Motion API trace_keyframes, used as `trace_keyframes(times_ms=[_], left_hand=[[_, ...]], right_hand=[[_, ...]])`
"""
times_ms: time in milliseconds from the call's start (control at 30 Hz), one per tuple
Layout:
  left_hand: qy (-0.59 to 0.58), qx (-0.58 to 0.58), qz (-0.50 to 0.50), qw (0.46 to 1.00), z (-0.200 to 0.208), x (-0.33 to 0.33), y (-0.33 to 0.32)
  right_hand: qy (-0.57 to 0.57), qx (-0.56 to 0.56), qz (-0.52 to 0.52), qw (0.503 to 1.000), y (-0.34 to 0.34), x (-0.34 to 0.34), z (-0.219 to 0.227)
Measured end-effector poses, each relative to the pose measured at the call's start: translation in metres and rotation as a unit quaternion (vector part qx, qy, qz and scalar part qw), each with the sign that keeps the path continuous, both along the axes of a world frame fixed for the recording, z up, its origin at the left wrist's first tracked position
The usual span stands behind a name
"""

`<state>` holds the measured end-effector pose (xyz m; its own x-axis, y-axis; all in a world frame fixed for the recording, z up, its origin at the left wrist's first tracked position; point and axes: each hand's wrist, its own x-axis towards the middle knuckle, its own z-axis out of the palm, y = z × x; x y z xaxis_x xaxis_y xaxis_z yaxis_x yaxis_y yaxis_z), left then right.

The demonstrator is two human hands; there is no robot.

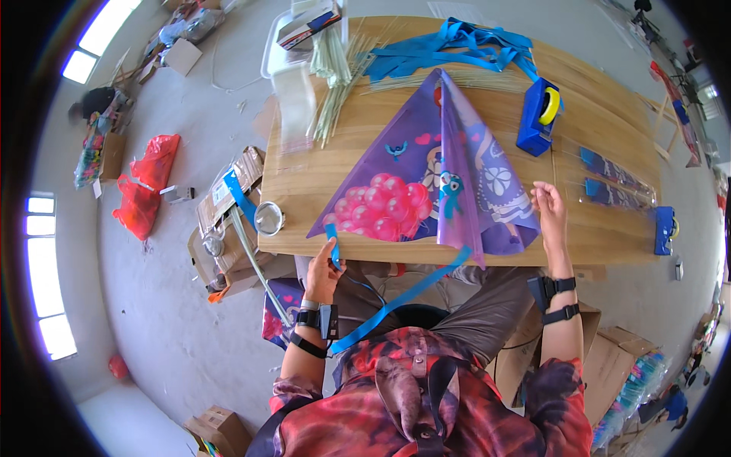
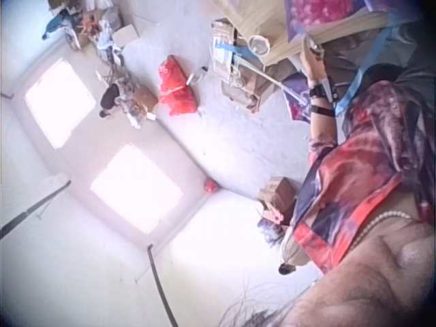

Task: Assembling a cartoon-themed kite by folding and attaching blue ribbons/straps.

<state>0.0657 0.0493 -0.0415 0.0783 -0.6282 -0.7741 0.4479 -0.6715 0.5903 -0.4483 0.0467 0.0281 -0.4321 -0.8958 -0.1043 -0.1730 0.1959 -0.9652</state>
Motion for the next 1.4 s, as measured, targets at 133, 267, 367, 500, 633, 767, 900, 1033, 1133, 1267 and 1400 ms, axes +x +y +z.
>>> trace_keyframes(times_ms=[133,267,367,500,633,767,900,1033,1133,1267,1400], left_hand=[[-0.001,0.002,0.003,1.0,0.003,-0.002,-0.002],[0.013,0.0,0.015,1.0,0.007,-0.009,-0.003],[0.017,-0.011,0.017,1.0,0.003,-0.004,-0.001],[0.024,-0.013,0.026,0.999,0.001,-0.001,0.001],[0.008,-0.004,0.034,0.999,0.012,-0.007,-0.001],[0.006,0.002,0.043,0.999,0.016,-0.012,-0.004],[-0.001,0.002,0.045,0.999,0.013,-0.009,-0.003],[-0.002,-0.006,0.049,0.999,0.015,-0.011,-0.001],[0.006,-0.015,0.047,0.999,0.014,-0.009,0.001],[0.017,-0.018,0.044,0.999,0.009,-0.01,0.0],[0.013,-0.022,0.045,0.999,0.011,-0.006,0.002]], right_hand=[[0.019,-0.015,-0.021,0.999,-0.033,-0.031,-0.002],[0.044,-0.013,-0.074,0.996,-0.067,-0.064,-0.001],[0.073,-0.019,-0.108,0.991,-0.09,-0.082,-0.009],[0.099,0.013,-0.124,0.987,-0.115,-0.095,-0.018],[0.072,0.065,-0.115,0.989,-0.128,-0.097,-0.012],[0.03,0.097,-0.087,0.991,-0.137,-0.101,-0.007],[-0.005,0.112,-0.083,0.99,-0.143,-0.098,0.002],[-0.077,0.16,-0.084,0.981,-0.145,-0.098,0.014],[-0.179,0.102,-0.101,0.973,-0.137,-0.096,0.016],[-0.227,0.084,-0.116,0.963,-0.132,-0.107,0.006],[-0.228,0.024,-0.076,0.97,-0.121,-0.094,-0.006]])
